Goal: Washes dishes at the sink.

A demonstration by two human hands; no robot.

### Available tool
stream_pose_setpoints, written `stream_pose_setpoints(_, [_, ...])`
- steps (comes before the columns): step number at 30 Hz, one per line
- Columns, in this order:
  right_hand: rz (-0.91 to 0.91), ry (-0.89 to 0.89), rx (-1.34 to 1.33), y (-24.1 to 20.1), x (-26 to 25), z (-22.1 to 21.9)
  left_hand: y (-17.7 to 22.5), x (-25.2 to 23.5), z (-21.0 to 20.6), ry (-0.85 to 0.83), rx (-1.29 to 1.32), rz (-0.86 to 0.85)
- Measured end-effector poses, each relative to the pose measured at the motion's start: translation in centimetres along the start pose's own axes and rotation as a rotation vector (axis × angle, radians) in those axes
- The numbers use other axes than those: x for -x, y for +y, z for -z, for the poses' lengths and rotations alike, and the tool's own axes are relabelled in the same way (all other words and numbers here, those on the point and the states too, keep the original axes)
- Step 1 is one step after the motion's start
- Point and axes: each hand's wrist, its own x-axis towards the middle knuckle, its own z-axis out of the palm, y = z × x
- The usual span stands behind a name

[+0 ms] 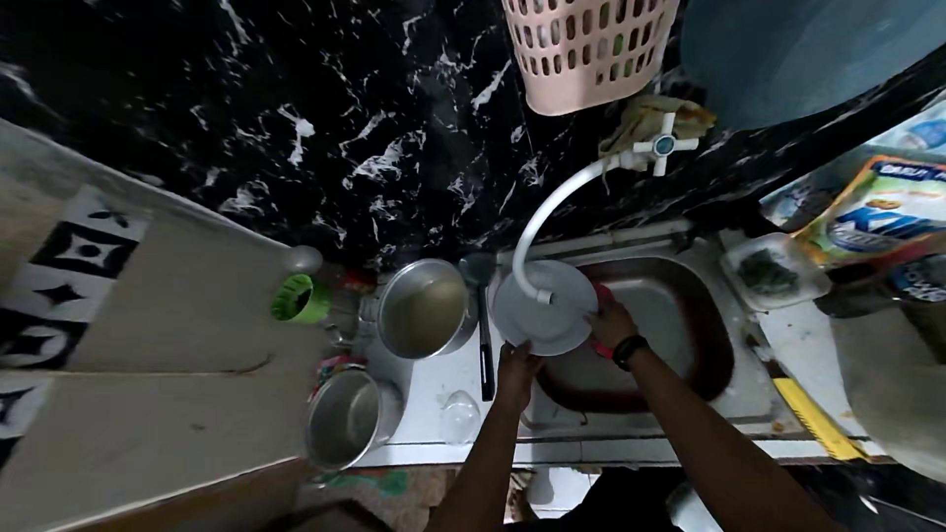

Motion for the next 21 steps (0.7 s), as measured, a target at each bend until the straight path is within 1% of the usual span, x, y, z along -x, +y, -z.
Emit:
stream_pose_setpoints(1, [-0.01, -0.003, -0.004, 0.2, 0.2, 0.0, -0.2, 0.2, 0.2, -0.007, -0.003, -0.003])
stream_pose_setpoints(5, [0.036, 0.08, -0.013, 0.5, -0.1, -0.8, -0.3, 0.4, 0.7, -0.02, 0.015, -0.025])
stream_pose_setpoints(8, [0.026, 0.126, -0.029, -0.3, -0.4, -0.8, 0.1, 0.1, 0.4, -0.047, 0.006, -0.029])
stream_pose_setpoints(12, [-0.003, 0.055, -0.067, -1.1, 0.0, 1.1, 0.4, 1.1, -0.4, -0.05, -0.025, -0.029])
stream_pose_setpoints(15, [-0.059, 0.002, -0.185, 0.0, 0.2, 2.2, -0.1, 1.8, -0.7, -0.067, -0.055, -0.017])
stream_pose_setpoints(17, [-0.062, -0.008, -0.183, 1.0, 0.6, 2.8, -0.7, 2.5, -0.9, -0.064, -0.07, -0.044])
stream_pose_setpoints(21, [-0.096, -0.023, -0.222, 4.2, 1.3, 3.7, -2.1, 3.9, -0.3, -0.021, -0.018, -0.04])
